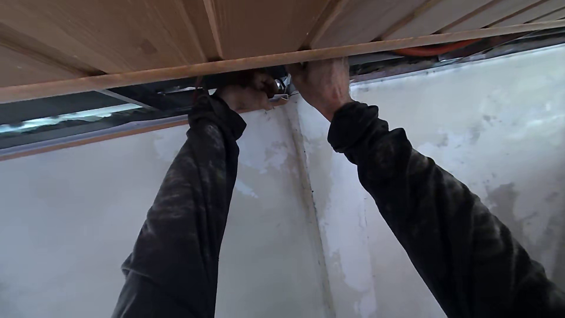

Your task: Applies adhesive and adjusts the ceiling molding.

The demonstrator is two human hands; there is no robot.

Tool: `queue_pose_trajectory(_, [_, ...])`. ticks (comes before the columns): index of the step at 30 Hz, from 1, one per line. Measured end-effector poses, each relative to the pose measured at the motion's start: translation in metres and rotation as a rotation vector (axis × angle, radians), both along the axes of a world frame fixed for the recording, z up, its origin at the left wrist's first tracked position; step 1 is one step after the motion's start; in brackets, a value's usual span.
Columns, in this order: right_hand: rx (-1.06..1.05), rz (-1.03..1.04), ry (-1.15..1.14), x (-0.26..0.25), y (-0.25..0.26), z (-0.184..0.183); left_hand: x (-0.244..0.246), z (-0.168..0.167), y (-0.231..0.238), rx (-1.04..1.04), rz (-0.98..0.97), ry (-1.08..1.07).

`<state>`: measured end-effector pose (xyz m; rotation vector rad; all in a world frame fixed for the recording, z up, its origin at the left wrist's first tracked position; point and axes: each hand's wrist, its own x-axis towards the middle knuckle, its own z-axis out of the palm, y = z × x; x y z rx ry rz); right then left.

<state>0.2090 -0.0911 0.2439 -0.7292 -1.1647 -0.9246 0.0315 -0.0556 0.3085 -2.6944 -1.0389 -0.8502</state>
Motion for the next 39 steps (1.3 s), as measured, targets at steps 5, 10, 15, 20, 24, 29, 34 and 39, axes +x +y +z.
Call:
queue_pose_trajectory(5, [-0.028, -0.029, 0.03, -0.002, -0.003, -0.001, 0.001, 0.001, -0.001, -0.01, 0.019, 0.003])
queue_pose_trajectory(10, [0.018, -0.065, 0.03, -0.003, -0.001, -0.002, -0.002, 0.003, 0.007, 0.031, -0.019, 0.021])
queue_pose_trajectory(15, [-0.005, -0.017, 0.063, -0.002, -0.004, -0.002, -0.001, 0.004, 0.006, 0.063, 0.026, 0.06])
queue_pose_trajectory(20, [0.001, 0.02, 0.051, 0.004, -0.001, -0.005, -0.001, 0.004, 0.004, 0.062, 0.039, 0.069])
queue_pose_trajectory(24, [0.037, 0.039, 0.025, 0.006, -0.001, -0.008, 0.001, 0.002, -0.003, 0.045, -0.005, 0.049])
queue_pose_trajectory(29, [0.037, 0.042, 0.015, 0.008, 0.001, -0.007, 0.002, 0.004, -0.002, -0.004, 0.024, 0.029])
queue_pose_trajectory(34, [0.047, 0.05, 0.01, 0.007, 0.0, -0.005, 0.001, 0.003, -0.002, 0.008, 0.022, 0.014])
queue_pose_trajectory(39, [0.026, 0.045, 0.016, 0.008, -0.001, -0.004, 0.003, 0.003, -0.002, -0.006, 0.039, -0.002])
